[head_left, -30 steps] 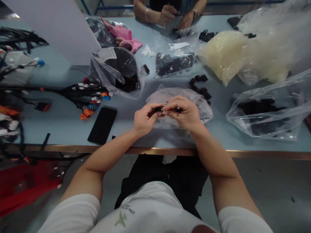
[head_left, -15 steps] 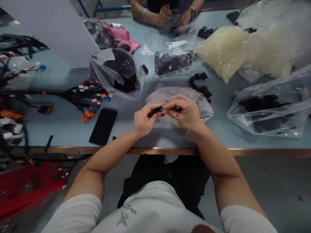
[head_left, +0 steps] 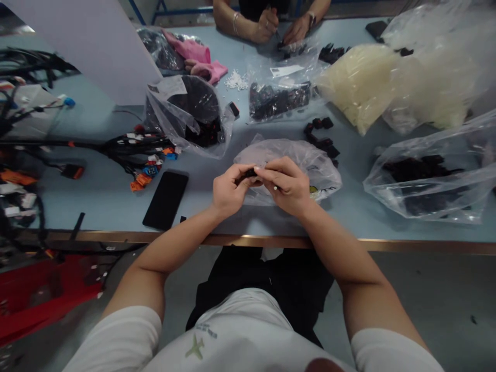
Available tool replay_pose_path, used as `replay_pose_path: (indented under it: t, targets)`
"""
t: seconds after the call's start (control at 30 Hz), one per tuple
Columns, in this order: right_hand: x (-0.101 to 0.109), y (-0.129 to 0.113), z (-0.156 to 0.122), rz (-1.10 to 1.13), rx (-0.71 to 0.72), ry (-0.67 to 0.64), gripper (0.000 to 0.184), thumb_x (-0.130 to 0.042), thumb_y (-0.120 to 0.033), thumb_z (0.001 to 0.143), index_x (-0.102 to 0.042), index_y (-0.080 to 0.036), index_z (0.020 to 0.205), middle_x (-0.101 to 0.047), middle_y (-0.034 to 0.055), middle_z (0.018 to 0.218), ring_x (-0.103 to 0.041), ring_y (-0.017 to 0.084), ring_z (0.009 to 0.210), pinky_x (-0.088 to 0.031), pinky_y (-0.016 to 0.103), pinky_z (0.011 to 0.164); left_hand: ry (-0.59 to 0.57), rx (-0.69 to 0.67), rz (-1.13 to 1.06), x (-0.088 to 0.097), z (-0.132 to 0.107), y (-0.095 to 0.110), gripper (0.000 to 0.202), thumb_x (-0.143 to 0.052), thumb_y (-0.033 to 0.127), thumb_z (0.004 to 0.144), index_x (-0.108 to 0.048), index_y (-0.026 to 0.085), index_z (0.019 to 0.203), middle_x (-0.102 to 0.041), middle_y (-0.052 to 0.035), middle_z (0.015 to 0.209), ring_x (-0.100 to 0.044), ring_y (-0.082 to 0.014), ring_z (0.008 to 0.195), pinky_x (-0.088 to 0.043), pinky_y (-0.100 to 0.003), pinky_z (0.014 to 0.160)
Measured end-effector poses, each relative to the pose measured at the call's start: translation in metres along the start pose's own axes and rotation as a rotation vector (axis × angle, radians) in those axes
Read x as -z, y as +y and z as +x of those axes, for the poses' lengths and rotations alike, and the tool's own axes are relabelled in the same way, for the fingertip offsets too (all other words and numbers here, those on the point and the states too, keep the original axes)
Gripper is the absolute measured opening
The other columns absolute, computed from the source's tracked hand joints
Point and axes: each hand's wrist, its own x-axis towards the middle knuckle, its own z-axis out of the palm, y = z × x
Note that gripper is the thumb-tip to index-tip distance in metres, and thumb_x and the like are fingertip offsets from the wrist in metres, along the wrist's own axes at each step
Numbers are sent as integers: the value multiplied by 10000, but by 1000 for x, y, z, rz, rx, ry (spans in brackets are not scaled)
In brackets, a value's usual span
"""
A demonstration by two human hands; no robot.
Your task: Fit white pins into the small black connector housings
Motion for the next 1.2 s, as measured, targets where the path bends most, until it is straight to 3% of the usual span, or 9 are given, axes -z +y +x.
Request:
replay_pose_path:
  t: [0.27,0.37,0.5,0.6,0.7,0.93,1.07,1.2]
  targets:
    - [-4,3,-1,65,-81,-69,326,-635,-288,1022,-733,-344,1327,-689,56,1158,-682,184,919,-644,383,786,13,99,-282,-2,9,3,337,-831,455,929,-732,206,1133,-822,-44,1017,-823,-186,904,-702,-307,811]
    - [0,4,2,152,-222,51,305,-544,-344,1072,-711,-324,1327,-708,56,1139,-704,182,891,-644,379,783,-47,157,-440,-4,13,4,401,-807,488,948,-685,226,1227,-801,-45,1072,-837,-195,940,-712,-343,861]
    - [7,5,6,250,-472,210,351,-476,-528,1099,-720,-284,1038,-687,15,899,-686,168,719,-621,362,687,-75,226,-558,-7,15,3,439,-872,477,886,-693,223,1196,-804,-54,1111,-836,-228,1055,-699,-359,956]
    - [13,2,9,163,-529,143,569,-424,-639,1090,-712,-263,773,-672,22,725,-674,194,690,-588,377,655,-72,278,-582,-8,16,2,448,-891,498,860,-694,213,1145,-818,-68,1097,-830,-254,1097,-697,-374,970]
    - [16,-2,10,205,-559,123,652,-392,-678,1087,-760,-262,744,-647,20,615,-654,184,587,-545,362,565,-88,315,-553,-6,17,1,348,-829,464,916,-684,208,1103,-823,-63,1025,-838,-262,1069,-708,-399,945]
    - [16,-8,11,291,-504,186,339,-720,-559,965,-696,-261,806,-708,-19,705,-758,191,713,-626,345,683,-77,399,-596,-1,17,2,101,-735,224,888,-681,196,968,-819,-44,1007,-850,-240,972,-716,-410,917]
    - [16,-9,9,431,-507,132,218,-747,-483,956,-736,-265,958,-767,-20,773,-762,171,682,-641,335,667,-106,360,-589,-4,15,4,173,-790,297,900,-688,184,983,-828,-64,1009,-852,-256,974,-723,-417,900]
    - [17,-13,11,425,-543,97,155,-771,-389,921,-740,-244,873,-791,-5,751,-771,182,666,-651,339,659,-145,285,-545,-6,13,8,409,-869,479,890,-724,185,1134,-839,-99,1113,-846,-263,1016,-725,-415,907]
